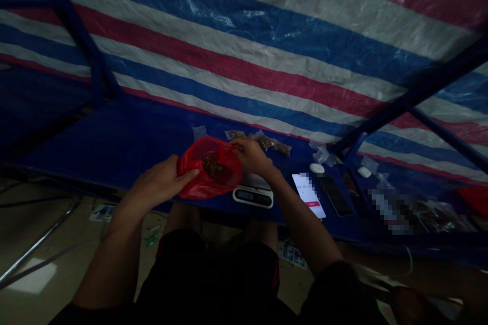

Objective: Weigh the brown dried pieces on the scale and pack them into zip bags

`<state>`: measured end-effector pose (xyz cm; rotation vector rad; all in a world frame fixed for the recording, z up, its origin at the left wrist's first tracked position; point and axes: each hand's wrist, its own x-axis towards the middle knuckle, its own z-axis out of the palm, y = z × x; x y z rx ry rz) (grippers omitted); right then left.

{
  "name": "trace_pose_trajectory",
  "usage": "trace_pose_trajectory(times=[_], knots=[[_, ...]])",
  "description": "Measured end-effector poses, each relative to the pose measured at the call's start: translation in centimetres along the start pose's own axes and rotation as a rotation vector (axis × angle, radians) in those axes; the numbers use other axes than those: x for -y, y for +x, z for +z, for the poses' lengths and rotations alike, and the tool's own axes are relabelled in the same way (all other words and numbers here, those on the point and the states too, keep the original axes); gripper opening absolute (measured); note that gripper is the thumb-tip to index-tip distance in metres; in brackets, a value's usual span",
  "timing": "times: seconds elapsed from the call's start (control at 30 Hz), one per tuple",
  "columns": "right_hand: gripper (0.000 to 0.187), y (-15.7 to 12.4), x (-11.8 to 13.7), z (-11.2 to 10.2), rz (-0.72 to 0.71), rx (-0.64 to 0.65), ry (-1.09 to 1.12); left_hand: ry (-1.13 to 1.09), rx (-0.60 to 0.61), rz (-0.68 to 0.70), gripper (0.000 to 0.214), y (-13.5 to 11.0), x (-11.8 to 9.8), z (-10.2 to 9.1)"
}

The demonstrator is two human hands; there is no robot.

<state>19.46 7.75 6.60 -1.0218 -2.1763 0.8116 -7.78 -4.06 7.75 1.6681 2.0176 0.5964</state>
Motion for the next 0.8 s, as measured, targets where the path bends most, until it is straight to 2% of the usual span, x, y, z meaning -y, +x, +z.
trace_pose_trajectory(times=[0.07, 0.13, 0.2, 0.3, 0.33, 0.37, 0.4, 0.43, 0.47, 0.53, 0.6, 0.67, 0.73, 0.8], knots=[[0.033, -0.1, -1.0, 0.2, 0.029, 0.019, 0.046, 0.028, -0.006, 0.002, 0.081, 0.7, -0.6, 0.2], [0.04, -0.1, -1.6, 0.2, 0.047, 0.032, 0.085, -0.008, -0.064, 0.06, 0.097, 2.3, -1.3, 0.3], [0.048, -0.4, -1.1, 0.0, 0.029, 0.01, 0.062, -0.103, -0.042, 0.142, 0.099, 4.5, -1.8, 0.7], [0.056, -1.6, 1.5, 0.3, -0.115, -0.165, -0.047, -0.231, 0.224, 0.268, 0.071, 7.8, -2.0, 1.7], [0.051, -2.2, 2.5, 0.6, -0.168, -0.228, -0.069, -0.221, 0.278, 0.296, 0.056, 8.6, -2.0, 2.1], [0.044, -2.8, 3.5, 1.2, -0.223, -0.23, -0.072, -0.197, 0.314, 0.315, 0.043, 9.2, -2.0, 2.4], [0.037, -3.3, 4.4, 1.9, -0.278, -0.147, -0.065, -0.161, 0.326, 0.328, 0.032, 9.5, -2.1, 2.7], [0.033, -3.7, 4.9, 2.6, -0.308, 0.0, -0.066, -0.123, 0.311, 0.335, 0.025, 9.7, -2.1, 2.8], [0.03, -4.0, 5.2, 3.2, -0.286, 0.128, -0.095, -0.09, 0.28, 0.339, 0.02, 9.7, -2.3, 2.8], [0.028, -4.2, 5.1, 4.2, -0.148, 0.263, -0.241, -0.039, 0.193, 0.35, 0.015, 9.2, -2.7, 2.4], [0.03, -3.9, 4.5, 4.5, 0.006, 0.292, -0.396, 0.001, 0.128, 0.355, 0.016, 8.6, -3.2, 1.7], [0.033, -3.6, 4.0, 4.2, 0.115, 0.291, -0.497, 0.011, 0.122, 0.359, 0.021, 8.1, -3.7, 1.2], [0.033, -3.3, 3.8, 3.9, 0.164, 0.302, -0.537, 0.025, 0.164, 0.35, 0.024, 8.0, -4.0, 1.1], [0.032, -3.2, 3.8, 3.6, 0.161, 0.314, -0.523, 0.035, 0.256, 0.332, 0.03, 8.0, -4.1, 1.3]])
